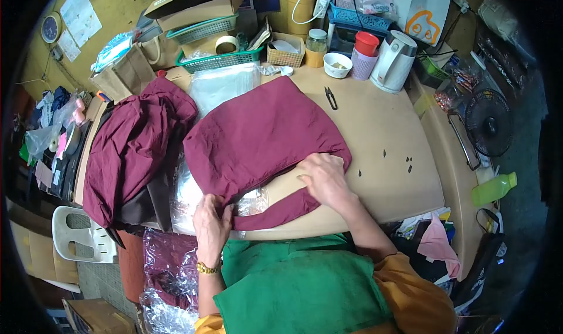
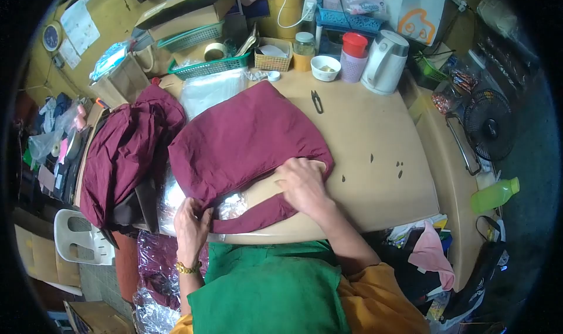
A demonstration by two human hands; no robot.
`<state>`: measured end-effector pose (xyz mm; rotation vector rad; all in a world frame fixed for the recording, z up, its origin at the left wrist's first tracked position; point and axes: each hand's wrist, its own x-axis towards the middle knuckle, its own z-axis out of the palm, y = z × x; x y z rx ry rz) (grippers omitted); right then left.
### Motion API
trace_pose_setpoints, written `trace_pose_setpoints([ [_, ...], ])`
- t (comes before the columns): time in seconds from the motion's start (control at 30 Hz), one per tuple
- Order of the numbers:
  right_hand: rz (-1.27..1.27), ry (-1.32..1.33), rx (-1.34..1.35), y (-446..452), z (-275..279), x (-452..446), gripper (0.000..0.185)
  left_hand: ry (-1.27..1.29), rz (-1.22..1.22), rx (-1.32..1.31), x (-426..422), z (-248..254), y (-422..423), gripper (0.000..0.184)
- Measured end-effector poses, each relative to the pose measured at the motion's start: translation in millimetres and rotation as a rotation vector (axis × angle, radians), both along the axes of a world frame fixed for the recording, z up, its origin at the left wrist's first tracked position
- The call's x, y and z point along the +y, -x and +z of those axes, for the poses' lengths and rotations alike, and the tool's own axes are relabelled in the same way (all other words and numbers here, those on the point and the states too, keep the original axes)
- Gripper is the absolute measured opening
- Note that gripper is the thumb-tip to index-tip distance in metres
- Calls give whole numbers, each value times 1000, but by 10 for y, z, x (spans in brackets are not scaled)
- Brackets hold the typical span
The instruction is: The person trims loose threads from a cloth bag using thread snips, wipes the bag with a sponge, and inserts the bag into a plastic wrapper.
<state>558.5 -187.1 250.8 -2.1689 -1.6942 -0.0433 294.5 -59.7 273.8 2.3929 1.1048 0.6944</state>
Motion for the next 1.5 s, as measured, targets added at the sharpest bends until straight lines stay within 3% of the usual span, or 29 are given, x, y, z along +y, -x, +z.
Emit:
trace_pose_setpoints([
  [0.1,234,-28,439,460,73,170,27,2,-54,-115,-123,-19,-94,14],
  [0.17,265,37,453,766,109,223,27,84,-85,-181,-208,4,-183,15],
  [0.23,175,114,633,927,85,270,25,18,-84,-224,-285,5,-249,16],
  [0.27,202,-96,862,971,-41,264,24,19,-89,-226,-284,-11,-254,16],
  [0.3,198,-96,860,996,-171,268,24,24,-80,-248,-273,-32,-250,17],
  [0.37,219,-89,1127,1019,-263,287,25,29,-71,-271,-259,-61,-244,18],
  [0.43,176,-79,1064,1014,-161,214,20,74,-49,-326,-261,-84,-248,20],
  [0.5,268,-345,651,994,-177,204,16,127,-54,-370,-215,-237,-220,21],
  [0.53,285,-440,625,995,-198,228,12,178,-57,-411,-198,-286,-216,21],
  [0.67,302,-397,677,961,-212,206,12,266,-59,-375,-224,-156,-199,15],
  [0.73,305,-473,755,959,-243,208,12,437,-41,-367,-227,-53,-203,18],
  [0.83,314,-552,685,955,-228,227,7,272,-88,-127,-212,62,-183,22],
  [0.93,345,-524,587,942,-200,244,4,137,-153,-50,-217,3,-192,24],
  [1.2,337,-414,542,770,-14,255,5,171,-153,-16,-249,169,-239,20],
  [1.27,362,-385,644,738,1,258,5,173,-158,-22,-246,176,-238,19],
  [1.5,417,-347,810,828,-147,264,13,295,-186,115,-110,174,-234,43],
])
